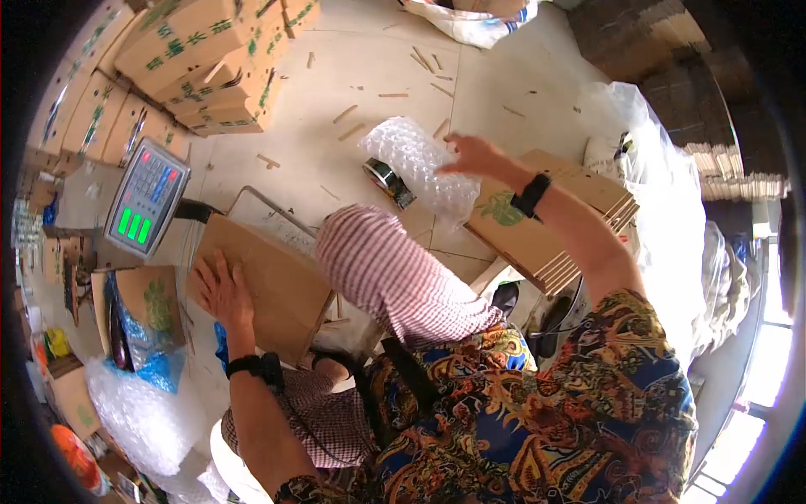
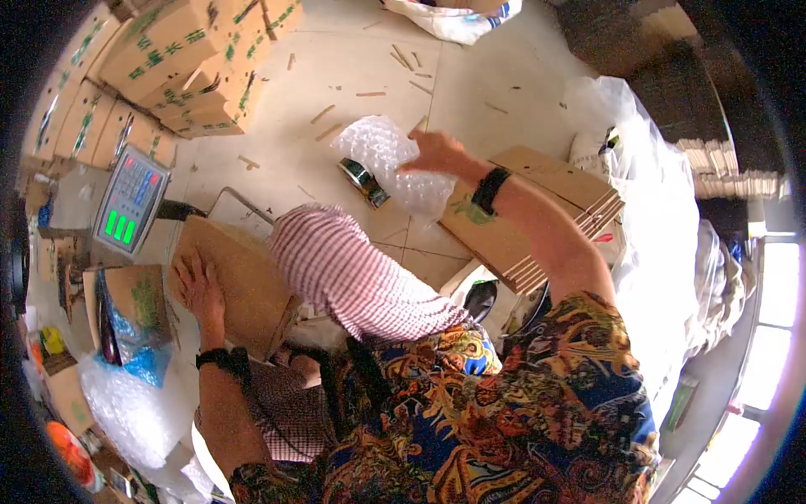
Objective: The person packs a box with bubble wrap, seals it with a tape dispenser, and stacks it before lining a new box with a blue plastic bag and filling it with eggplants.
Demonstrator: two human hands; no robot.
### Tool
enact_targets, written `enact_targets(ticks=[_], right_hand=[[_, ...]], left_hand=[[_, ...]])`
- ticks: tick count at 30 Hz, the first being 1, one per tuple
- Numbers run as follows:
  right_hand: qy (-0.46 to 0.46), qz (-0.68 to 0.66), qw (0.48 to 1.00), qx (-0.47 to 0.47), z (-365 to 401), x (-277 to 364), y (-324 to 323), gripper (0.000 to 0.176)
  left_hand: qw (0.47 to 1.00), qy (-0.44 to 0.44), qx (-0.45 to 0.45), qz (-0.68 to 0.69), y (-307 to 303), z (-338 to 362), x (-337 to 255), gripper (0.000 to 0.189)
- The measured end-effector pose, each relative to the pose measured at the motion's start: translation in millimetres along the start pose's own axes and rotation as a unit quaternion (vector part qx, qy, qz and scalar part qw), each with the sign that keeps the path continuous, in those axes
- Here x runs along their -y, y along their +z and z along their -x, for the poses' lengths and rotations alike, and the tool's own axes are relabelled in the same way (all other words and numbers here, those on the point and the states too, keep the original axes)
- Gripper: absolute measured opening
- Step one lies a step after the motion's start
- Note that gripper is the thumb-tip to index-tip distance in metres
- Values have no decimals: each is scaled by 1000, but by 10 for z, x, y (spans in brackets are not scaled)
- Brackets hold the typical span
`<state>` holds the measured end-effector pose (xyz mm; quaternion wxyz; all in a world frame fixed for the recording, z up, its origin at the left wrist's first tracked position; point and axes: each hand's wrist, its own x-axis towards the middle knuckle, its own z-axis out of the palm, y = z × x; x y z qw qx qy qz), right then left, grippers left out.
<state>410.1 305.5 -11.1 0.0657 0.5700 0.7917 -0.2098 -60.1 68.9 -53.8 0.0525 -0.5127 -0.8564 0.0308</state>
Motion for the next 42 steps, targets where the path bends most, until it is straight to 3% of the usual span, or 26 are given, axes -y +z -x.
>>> enact_targets(ticks=[1,2,4,8,10,12,14,15,17,19,20,21,24,25,27,30,34,36,37,38,40,41,42], right_hand=[[39,-4,998,39,14,-95,263,98],[44,-12,998,43,50,-112,505,98],[101,69,991,-58,176,-67,957,112],[147,96,982,-70,-20,-174,1569,102],[190,108,976,-19,-302,-474,1825,70],[303,48,952,7,-501,-688,1648,44],[324,62,943,-55,-575,-779,1244,29],[319,66,944,-54,-625,-780,1099,29],[154,39,985,-59,-721,-745,945,20],[-29,0,987,-158,-874,-423,1081,15],[-116,75,987,-85,-905,-93,985,31],[-78,-39,993,-83,-1057,118,1136,46],[-20,-6,997,-67,-1328,843,1218,64],[-28,-9,997,-65,-1424,896,1300,64],[76,0,995,64,-1690,933,1516,67],[121,3,986,112,-1879,744,1853,71],[160,-40,983,79,-1761,604,1620,66],[123,-296,947,4,-1749,368,1577,63],[112,-494,862,-16,-1618,421,1363,51],[104,-493,863,-21,-1519,507,1154,51],[97,-716,689,53,-1317,753,697,41],[86,-716,690,52,-1210,933,466,41],[87,-756,647,53,-1088,1160,242,36]], left_hand=[[1000,8,4,-6,22,-13,11,53],[1000,7,-1,-2,44,-29,19,53],[1000,15,1,-5,54,-19,15,53],[1000,23,-14,4,-12,-42,-17,52],[1000,17,-2,-1,83,-53,32,51],[995,69,-35,-55,254,-62,179,52],[997,62,-25,-42,198,-83,147,53],[998,58,-19,-27,135,-93,107,54],[998,57,18,25,-62,-116,50,54],[995,53,53,73,-221,-165,124,55],[987,83,93,104,-283,-200,197,56],[976,111,133,134,-342,-237,264,58],[949,130,213,191,-510,-337,397,65],[951,123,213,187,-614,-367,375,65],[938,135,246,203,-767,-405,265,74],[931,150,239,231,-764,-411,305,80],[930,144,222,254,-681,-371,368,81],[935,113,235,241,-715,-374,328,82],[937,111,225,243,-738,-337,280,82],[942,111,223,224,-696,-322,262,80],[950,108,209,204,-641,-308,251,79],[951,106,197,213,-624,-294,245,77],[952,103,185,223,-624,-273,234,75]])
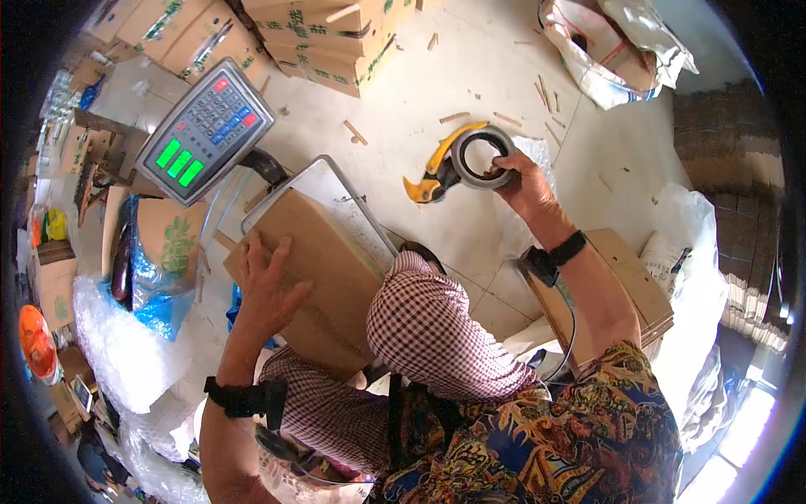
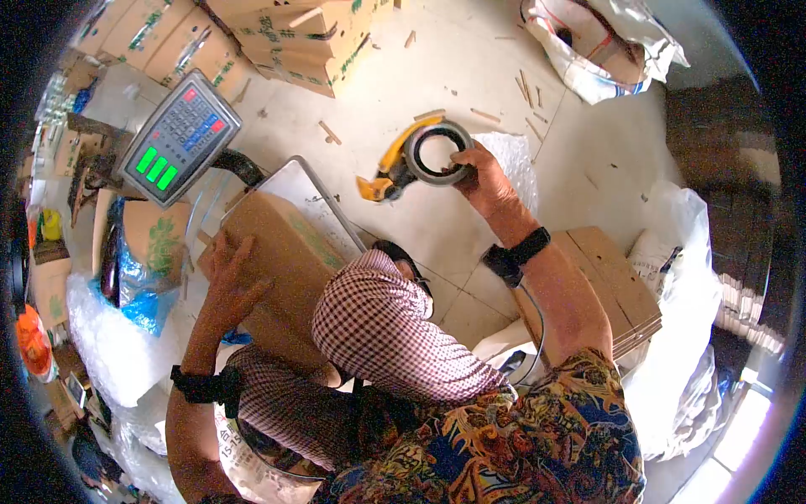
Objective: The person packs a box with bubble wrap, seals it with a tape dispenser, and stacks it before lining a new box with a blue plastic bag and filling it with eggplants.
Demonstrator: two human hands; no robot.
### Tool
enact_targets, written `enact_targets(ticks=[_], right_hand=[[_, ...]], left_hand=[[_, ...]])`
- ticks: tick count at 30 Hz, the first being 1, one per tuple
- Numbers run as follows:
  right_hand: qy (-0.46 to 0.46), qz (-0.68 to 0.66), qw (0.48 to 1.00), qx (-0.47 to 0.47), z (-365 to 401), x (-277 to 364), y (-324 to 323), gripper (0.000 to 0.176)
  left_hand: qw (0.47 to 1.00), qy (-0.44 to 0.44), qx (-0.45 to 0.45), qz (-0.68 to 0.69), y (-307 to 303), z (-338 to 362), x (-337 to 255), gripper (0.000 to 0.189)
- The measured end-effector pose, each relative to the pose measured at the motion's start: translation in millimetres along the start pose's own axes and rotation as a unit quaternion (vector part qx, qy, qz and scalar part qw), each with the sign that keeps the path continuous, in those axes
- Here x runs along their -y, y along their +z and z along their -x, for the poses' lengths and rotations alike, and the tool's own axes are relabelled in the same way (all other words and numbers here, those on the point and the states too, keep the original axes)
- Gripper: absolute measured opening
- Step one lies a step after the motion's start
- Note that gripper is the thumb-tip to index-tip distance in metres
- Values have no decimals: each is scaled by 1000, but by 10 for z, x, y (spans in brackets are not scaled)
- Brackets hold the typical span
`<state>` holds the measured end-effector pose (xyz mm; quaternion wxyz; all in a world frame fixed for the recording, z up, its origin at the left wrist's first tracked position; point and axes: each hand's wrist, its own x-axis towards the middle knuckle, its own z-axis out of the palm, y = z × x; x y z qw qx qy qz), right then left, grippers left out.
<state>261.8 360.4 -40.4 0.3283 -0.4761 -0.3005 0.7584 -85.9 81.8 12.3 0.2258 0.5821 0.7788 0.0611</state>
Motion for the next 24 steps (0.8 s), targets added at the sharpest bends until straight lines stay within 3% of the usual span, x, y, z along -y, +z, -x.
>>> enact_targets(ticks=[4,6,8,9,10,11,12,14,15,16,18,19,20,22,23,24], right_hand=[[-12,-120,990,70,544,333,759,23],[-22,-174,977,119,861,438,1198,29],[-27,-219,963,154,1060,439,1513,28],[-18,-254,952,170,1117,378,1614,29],[-30,-246,947,204,1236,345,1733,33],[-19,-248,948,197,1420,315,1881,36],[-7,-249,950,190,1595,274,1991,39],[-46,-207,952,223,1793,147,2054,44],[-75,-139,959,236,1856,126,2023,52],[-74,-133,958,242,1891,133,1954,52],[-105,50,954,276,1892,189,1778,74],[-124,86,939,309,1816,254,1731,100],[-96,79,929,348,1735,343,1701,111],[-85,137,880,447,1726,602,1807,116],[-137,317,817,462,1698,760,1911,121],[-208,483,704,478,1565,785,1995,119]], left_hand=[[995,8,-100,-22,-214,94,-266,73],[974,83,-115,178,-530,204,-735,72],[931,289,-162,154,-564,307,-901,65],[931,285,-175,147,-590,345,-1103,65],[920,175,-179,302,-618,372,-1366,57],[873,61,-177,450,-631,400,-1538,50],[871,58,-188,449,-604,408,-1574,50],[765,11,-169,621,-507,386,-1583,45],[681,-16,-181,709,-667,466,-1724,35],[677,-15,-188,711,-687,505,-1700,35],[745,-62,-194,636,-720,582,-1613,31],[778,-42,-237,581,-686,582,-1509,32],[775,-44,-242,583,-670,612,-1441,32],[847,23,-296,440,-674,668,-1371,40],[863,-1,-257,436,-713,737,-1389,45],[861,4,-258,438,-752,788,-1408,45]])
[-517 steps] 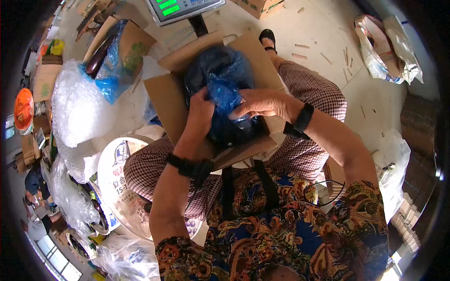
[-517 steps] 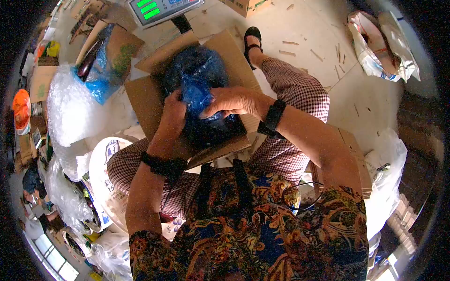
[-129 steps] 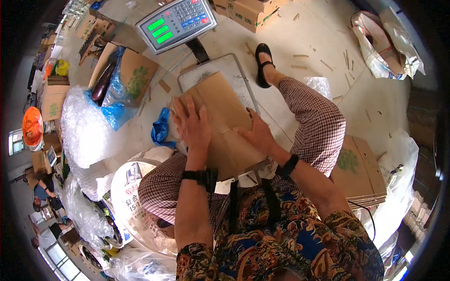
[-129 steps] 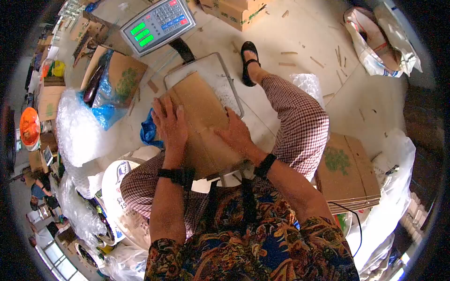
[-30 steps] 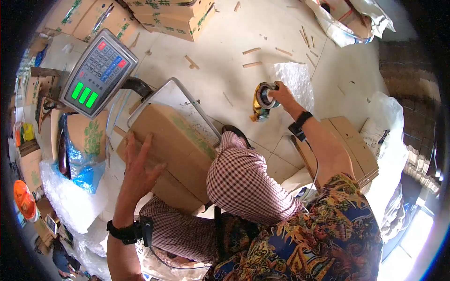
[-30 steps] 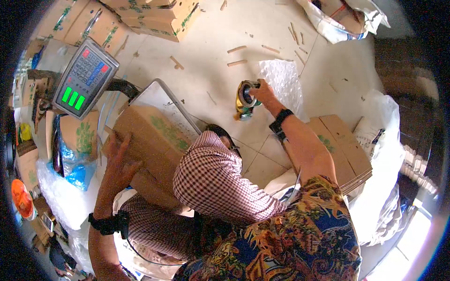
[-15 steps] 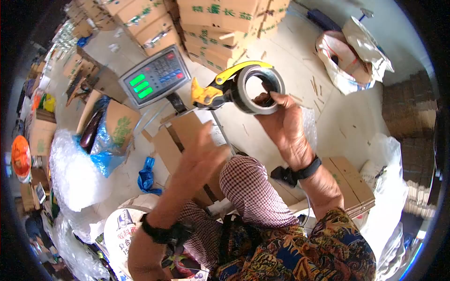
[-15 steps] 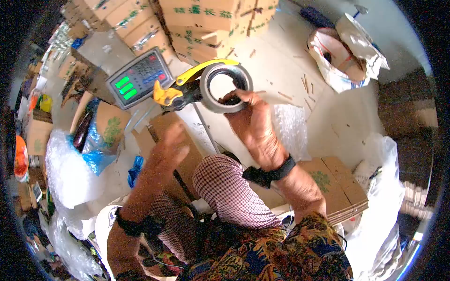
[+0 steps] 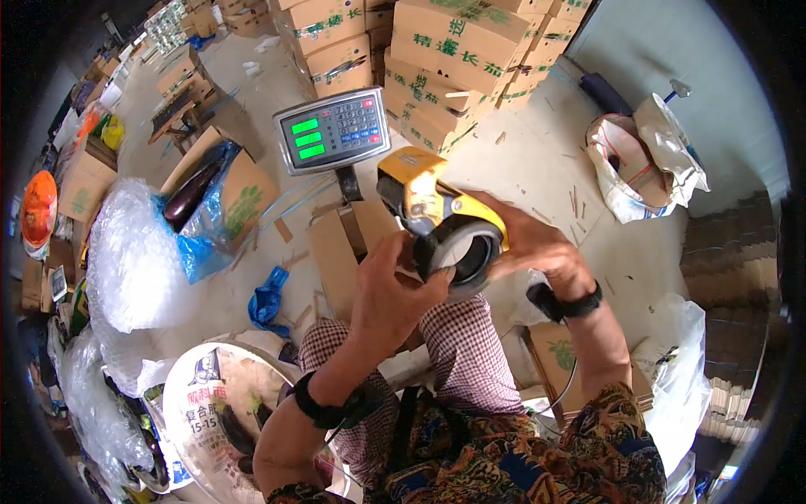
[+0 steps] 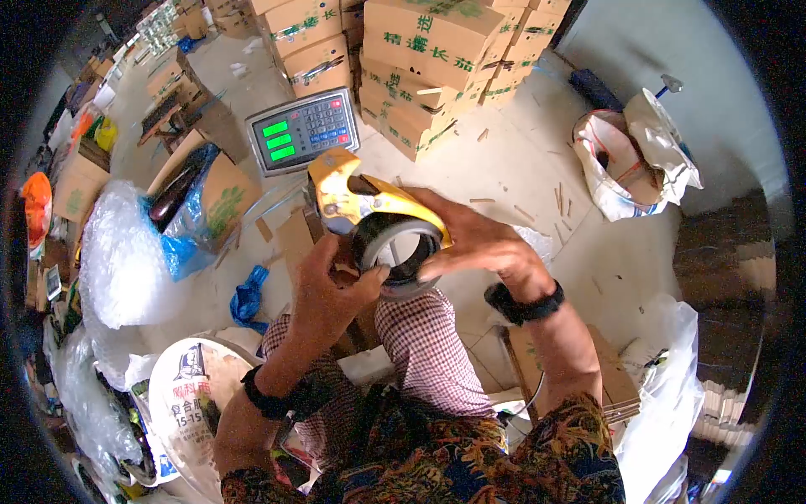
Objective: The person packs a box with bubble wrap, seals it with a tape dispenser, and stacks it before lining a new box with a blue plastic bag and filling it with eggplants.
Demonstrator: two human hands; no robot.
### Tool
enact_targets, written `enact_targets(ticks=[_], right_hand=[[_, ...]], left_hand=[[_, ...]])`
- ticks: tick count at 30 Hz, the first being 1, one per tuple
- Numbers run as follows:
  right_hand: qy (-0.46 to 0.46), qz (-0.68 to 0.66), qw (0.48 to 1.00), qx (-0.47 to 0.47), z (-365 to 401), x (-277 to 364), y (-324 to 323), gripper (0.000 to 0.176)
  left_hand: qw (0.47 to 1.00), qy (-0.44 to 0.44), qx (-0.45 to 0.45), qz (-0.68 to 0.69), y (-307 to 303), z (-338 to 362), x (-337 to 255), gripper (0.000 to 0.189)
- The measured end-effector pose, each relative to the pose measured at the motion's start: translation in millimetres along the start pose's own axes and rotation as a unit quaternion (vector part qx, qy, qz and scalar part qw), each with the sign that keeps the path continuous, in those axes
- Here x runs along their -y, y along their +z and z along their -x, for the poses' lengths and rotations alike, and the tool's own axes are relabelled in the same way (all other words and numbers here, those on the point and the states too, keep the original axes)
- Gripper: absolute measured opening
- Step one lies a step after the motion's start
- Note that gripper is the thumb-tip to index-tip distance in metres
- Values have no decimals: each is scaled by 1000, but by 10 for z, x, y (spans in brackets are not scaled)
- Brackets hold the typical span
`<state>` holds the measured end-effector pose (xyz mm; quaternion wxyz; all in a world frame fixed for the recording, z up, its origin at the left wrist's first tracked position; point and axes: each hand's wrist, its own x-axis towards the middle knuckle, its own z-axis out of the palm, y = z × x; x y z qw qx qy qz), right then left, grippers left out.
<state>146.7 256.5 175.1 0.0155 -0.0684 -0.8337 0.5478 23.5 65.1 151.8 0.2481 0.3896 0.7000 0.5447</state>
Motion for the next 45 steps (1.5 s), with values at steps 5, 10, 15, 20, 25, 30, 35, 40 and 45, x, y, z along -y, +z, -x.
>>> enact_targets(ticks=[5,10,15,20,25,30,35,40,45], right_hand=[[-4,-213,975,56,-144,101,111,95],[-55,39,998,15,-267,114,300,75],[-92,76,991,-60,-309,-3,492,71],[-84,212,969,-96,-414,-40,609,70],[-102,217,966,-94,-494,-83,670,69],[-103,245,961,-79,-638,-109,746,68],[-109,321,939,-47,-847,-98,862,67],[-57,382,922,18,-824,-198,777,65],[11,411,908,83,-861,-310,781,62]], left_hand=[[992,79,26,-93,-255,25,69,54],[996,-4,89,4,-536,23,146,48],[987,-54,-9,154,-807,55,15,43],[992,-56,-41,106,-735,21,16,33],[988,-68,-15,139,-821,9,303,25],[979,-122,-30,162,-886,-55,500,21],[992,-95,-76,40,-971,-56,880,16],[961,-194,-171,101,-1543,232,1475,14],[940,-234,-206,142,-1791,639,2388,15]])
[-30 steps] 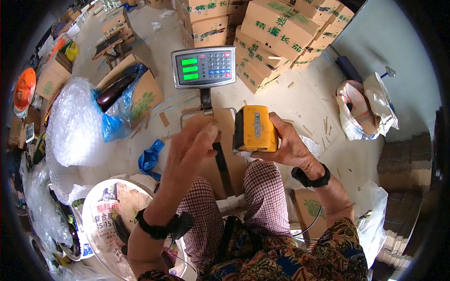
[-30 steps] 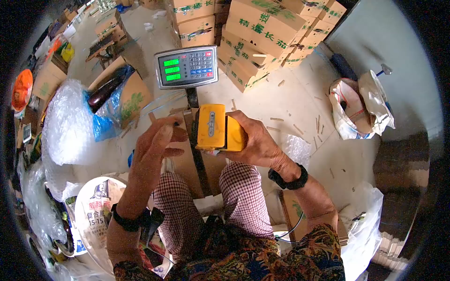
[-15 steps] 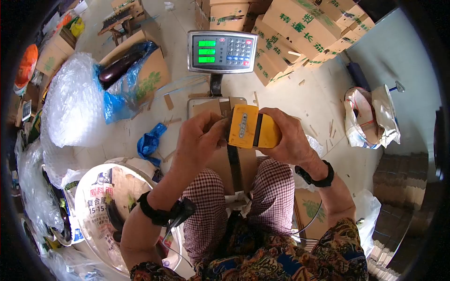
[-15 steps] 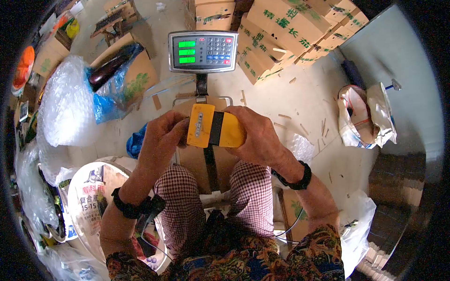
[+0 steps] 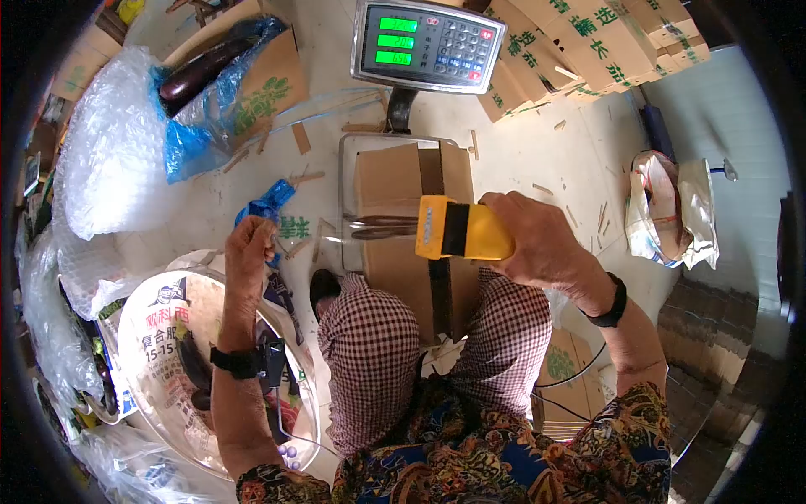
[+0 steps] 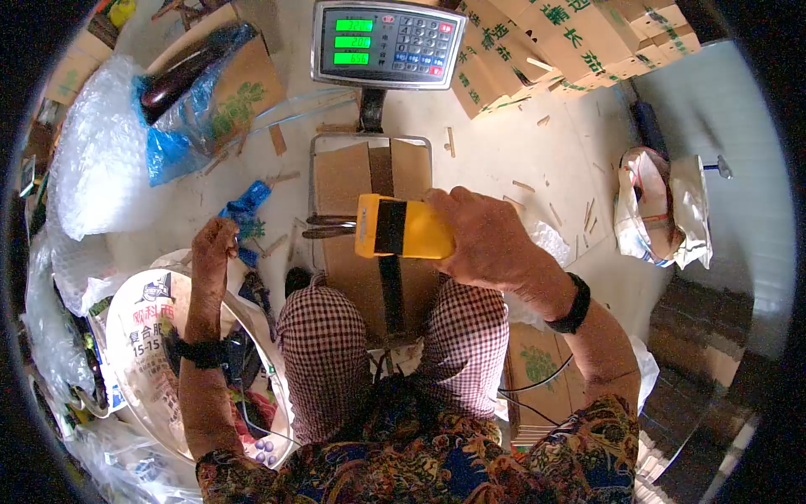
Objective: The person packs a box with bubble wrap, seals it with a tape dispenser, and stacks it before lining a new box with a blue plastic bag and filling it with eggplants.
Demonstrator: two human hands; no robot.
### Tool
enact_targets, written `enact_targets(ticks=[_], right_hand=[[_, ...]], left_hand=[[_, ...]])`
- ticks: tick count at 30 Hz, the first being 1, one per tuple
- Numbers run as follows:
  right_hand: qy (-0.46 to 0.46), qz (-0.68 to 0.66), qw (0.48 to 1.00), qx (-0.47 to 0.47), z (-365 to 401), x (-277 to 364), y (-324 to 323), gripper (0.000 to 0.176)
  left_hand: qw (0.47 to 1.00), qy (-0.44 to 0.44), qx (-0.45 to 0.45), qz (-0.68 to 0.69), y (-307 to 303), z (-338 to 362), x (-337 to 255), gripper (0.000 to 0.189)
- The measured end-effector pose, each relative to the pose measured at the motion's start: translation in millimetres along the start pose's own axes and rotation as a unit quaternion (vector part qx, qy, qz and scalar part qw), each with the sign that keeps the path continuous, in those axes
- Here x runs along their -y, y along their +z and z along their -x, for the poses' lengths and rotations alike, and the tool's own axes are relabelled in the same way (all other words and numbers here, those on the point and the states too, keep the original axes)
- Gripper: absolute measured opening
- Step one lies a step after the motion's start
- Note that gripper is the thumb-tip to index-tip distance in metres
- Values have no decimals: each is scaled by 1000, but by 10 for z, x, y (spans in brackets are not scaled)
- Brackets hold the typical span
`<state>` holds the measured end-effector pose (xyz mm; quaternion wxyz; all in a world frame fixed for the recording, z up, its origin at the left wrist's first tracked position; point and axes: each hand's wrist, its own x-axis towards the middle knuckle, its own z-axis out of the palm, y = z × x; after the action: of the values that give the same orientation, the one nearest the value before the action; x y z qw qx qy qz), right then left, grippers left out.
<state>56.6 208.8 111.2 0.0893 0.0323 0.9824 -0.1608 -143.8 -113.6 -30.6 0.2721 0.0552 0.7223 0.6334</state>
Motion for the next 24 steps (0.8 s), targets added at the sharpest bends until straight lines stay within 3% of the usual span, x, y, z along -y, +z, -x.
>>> enact_targets(ticks=[7,11,13,14,17,19,24], right_hand=[[-9,49,997,57,-118,-5,247,64],[-21,44,997,58,-168,-47,300,66],[-14,42,997,63,-188,-61,323,68],[-4,44,997,64,-192,-63,333,70],[-2,38,998,57,-196,-75,358,72],[-4,32,998,50,-216,-102,380,72],[-10,24,999,36,-256,-69,383,68]], left_hand=[[998,-11,-38,-38,127,60,721,17],[988,62,-51,-132,283,-31,981,19],[934,186,-70,-295,459,-55,1067,14],[934,182,-70,-298,539,-86,1135,14],[918,178,11,-353,870,-177,1346,15],[886,242,72,-388,1117,-188,1425,27],[877,134,131,-442,1107,-197,1410,36]])
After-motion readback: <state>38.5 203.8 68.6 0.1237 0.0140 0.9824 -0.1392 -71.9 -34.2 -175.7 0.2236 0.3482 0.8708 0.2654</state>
